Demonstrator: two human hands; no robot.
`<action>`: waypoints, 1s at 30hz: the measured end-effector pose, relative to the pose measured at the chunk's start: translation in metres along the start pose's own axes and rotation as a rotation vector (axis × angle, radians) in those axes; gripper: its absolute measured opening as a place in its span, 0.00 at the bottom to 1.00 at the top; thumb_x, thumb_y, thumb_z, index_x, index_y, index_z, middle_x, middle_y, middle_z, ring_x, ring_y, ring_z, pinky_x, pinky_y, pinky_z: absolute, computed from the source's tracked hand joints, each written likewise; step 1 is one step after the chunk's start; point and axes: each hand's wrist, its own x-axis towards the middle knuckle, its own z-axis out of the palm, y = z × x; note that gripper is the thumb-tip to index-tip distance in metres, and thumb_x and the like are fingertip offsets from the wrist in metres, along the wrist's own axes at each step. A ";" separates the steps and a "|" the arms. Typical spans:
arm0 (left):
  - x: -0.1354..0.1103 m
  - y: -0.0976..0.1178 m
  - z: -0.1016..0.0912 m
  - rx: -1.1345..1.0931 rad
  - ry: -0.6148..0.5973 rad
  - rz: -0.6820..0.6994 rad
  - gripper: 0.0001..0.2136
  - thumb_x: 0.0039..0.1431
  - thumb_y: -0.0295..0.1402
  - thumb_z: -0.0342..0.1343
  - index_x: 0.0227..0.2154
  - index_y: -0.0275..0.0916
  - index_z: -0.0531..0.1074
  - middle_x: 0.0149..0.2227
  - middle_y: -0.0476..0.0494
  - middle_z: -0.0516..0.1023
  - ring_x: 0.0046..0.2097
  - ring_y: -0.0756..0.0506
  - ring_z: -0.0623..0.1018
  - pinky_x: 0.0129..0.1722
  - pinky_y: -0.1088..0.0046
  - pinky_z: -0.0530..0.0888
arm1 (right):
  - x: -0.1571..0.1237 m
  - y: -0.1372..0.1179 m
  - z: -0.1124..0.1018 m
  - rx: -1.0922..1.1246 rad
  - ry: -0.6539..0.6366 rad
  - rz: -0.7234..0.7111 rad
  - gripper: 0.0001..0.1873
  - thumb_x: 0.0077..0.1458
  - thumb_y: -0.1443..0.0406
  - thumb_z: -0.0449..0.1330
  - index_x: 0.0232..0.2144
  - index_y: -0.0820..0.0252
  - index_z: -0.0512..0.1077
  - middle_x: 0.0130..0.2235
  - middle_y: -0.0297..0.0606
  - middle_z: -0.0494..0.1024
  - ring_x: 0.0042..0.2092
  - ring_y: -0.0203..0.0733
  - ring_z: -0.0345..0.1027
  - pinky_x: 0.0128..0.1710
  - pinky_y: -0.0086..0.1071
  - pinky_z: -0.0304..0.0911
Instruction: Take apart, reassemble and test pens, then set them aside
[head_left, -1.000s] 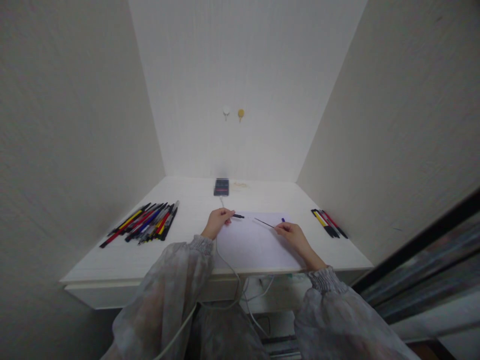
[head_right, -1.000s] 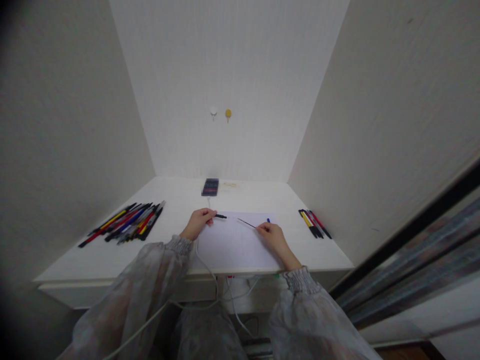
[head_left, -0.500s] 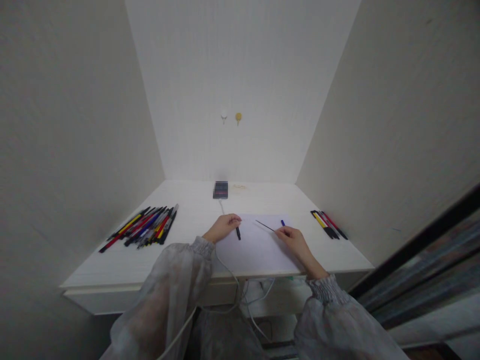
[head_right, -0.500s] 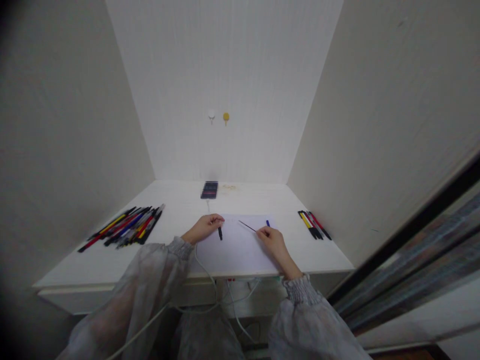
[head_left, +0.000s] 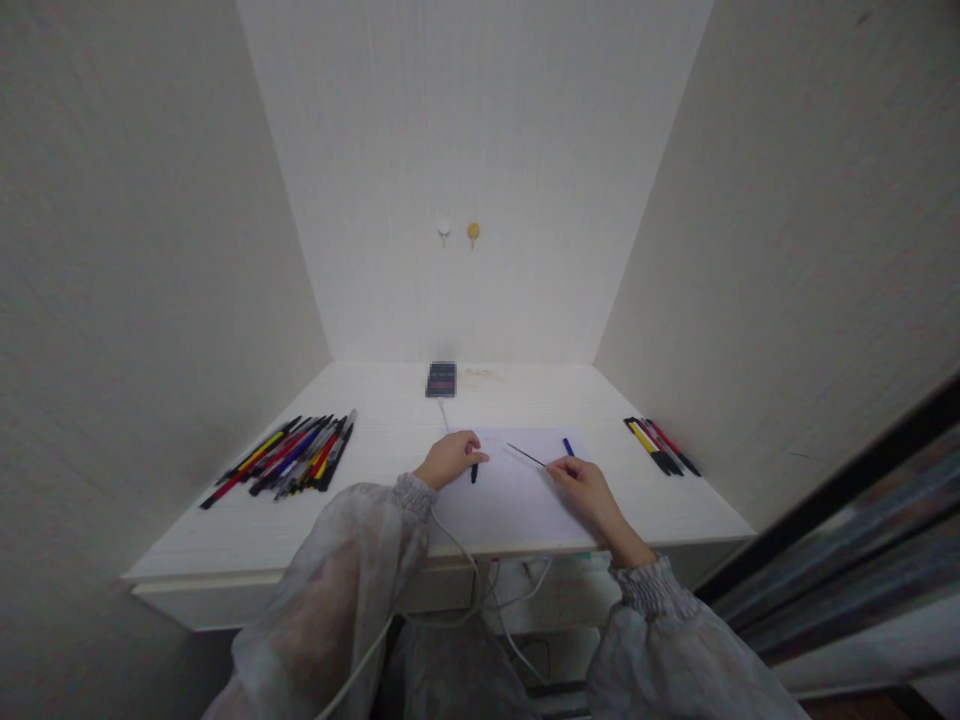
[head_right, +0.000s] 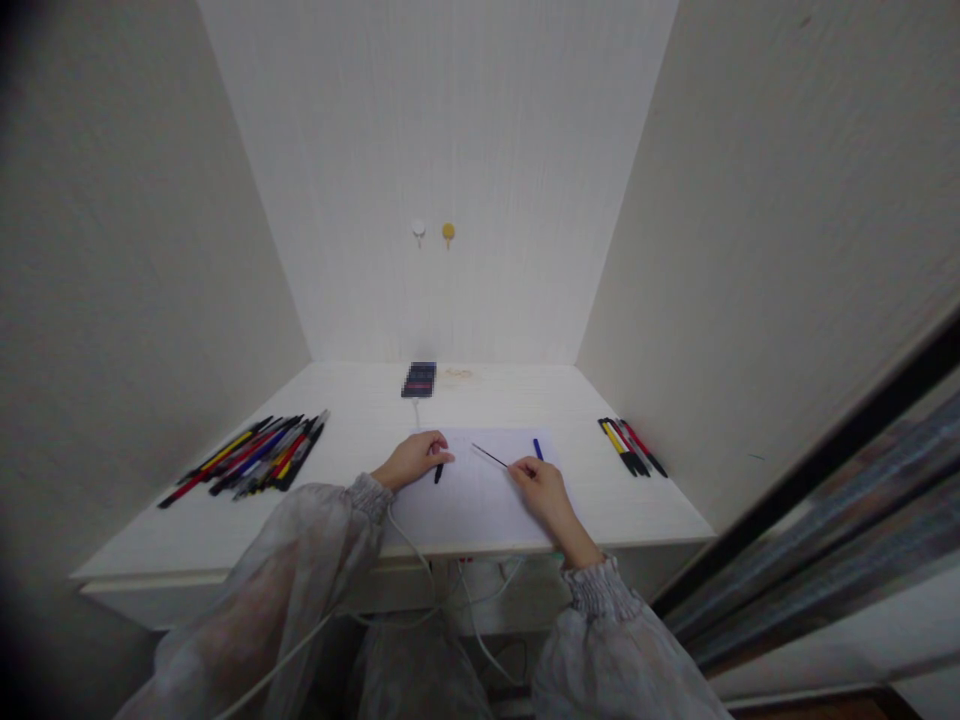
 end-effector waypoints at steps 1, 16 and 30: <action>0.000 0.001 0.000 0.016 0.002 -0.006 0.15 0.43 0.44 0.55 0.29 0.39 0.71 0.27 0.46 0.73 0.29 0.47 0.70 0.28 0.74 0.61 | 0.000 0.000 0.000 0.003 -0.001 -0.004 0.13 0.45 0.59 0.51 0.21 0.63 0.69 0.20 0.34 0.68 0.24 0.36 0.60 0.24 0.27 0.54; 0.008 0.033 -0.005 -0.400 -0.069 0.067 0.14 0.47 0.39 0.53 0.33 0.35 0.72 0.29 0.45 0.73 0.31 0.49 0.69 0.31 0.76 0.64 | 0.001 -0.014 0.007 0.004 -0.033 -0.067 0.13 0.46 0.60 0.51 0.22 0.62 0.71 0.22 0.36 0.72 0.27 0.38 0.63 0.27 0.28 0.55; 0.014 0.028 -0.008 -0.358 -0.120 0.081 0.07 0.45 0.33 0.54 0.25 0.36 0.73 0.26 0.47 0.73 0.29 0.50 0.69 0.30 0.77 0.63 | 0.000 0.011 -0.021 0.036 0.099 -0.011 0.14 0.46 0.58 0.51 0.24 0.62 0.71 0.23 0.37 0.72 0.28 0.40 0.64 0.28 0.29 0.56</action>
